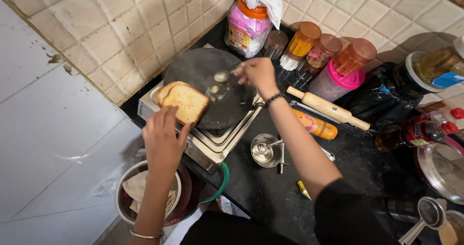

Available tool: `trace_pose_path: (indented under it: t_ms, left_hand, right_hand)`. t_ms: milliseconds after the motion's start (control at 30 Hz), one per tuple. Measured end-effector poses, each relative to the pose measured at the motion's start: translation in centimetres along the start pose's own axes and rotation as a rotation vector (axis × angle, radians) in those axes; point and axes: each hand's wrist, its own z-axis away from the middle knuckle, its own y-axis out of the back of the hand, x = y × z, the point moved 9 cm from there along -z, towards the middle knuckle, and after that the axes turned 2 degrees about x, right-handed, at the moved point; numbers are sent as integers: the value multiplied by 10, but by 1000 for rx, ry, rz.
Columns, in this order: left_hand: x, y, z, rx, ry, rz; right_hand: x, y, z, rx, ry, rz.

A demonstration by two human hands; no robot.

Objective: The recorder prepares buttered toast by spreading butter on bread slices and heating them on a tawa over a gas stove.

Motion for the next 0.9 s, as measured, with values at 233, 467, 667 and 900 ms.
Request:
trace_pose_path:
  t_ms: [233, 467, 667, 900]
  left_hand:
    - [9, -21, 2, -59, -114, -174]
    - [-1, -21, -2, -92, -142, -185]
    - [9, -3, -29, -162, -317, -102]
    - [12, -10, -68, -317, -411, 61]
  right_hand:
    - [-8, -11, 14, -108, -78, -117]
    - [-15, 13, 39, -93, -132, 97]
    - [-33, 38, 34, -19, -21, 119]
    - [-26, 59, 33, -37, -117, -67]
